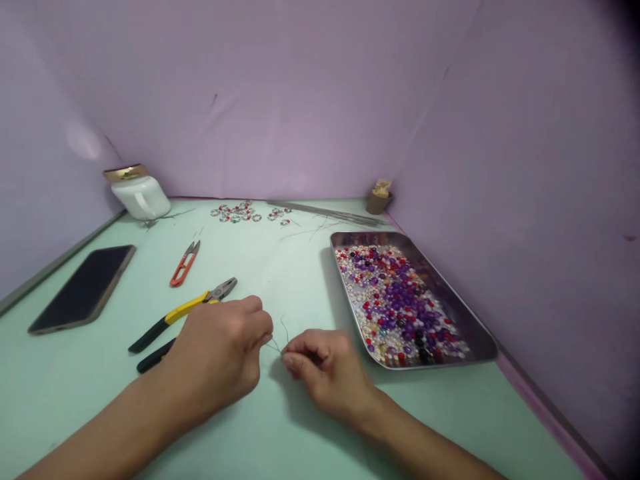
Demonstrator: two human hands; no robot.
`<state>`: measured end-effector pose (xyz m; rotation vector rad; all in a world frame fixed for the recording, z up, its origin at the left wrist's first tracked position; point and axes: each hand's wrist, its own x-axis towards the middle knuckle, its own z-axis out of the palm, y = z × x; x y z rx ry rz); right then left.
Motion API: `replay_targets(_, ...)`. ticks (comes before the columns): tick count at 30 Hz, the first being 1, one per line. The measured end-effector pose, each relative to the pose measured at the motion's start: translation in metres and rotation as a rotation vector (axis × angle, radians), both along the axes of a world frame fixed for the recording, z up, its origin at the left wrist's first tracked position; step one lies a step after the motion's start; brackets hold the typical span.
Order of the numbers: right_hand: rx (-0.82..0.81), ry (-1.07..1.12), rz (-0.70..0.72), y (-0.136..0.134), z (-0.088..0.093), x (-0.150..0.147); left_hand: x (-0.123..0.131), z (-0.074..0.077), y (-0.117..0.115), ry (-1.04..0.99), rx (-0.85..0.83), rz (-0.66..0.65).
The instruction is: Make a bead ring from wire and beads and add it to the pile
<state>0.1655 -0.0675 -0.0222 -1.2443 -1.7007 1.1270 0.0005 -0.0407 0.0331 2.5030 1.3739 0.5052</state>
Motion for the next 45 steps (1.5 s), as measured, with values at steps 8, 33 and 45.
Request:
replay_targets(8, 0.198, -0.058, 0.334, -0.009, 0.008, 0.001, 0.007, 0.004, 0.009, 0.0, -0.505, -0.151)
replay_targets(33, -0.386, 0.382, -0.192, 0.011, -0.004, -0.006, 0.002, -0.005, 0.01, 0.352, 0.36, -0.293)
replay_targets(45, -0.482, 0.797, -0.224, 0.007, -0.006, -0.005, 0.015, -0.023, 0.017, -0.412, -0.694, 0.172)
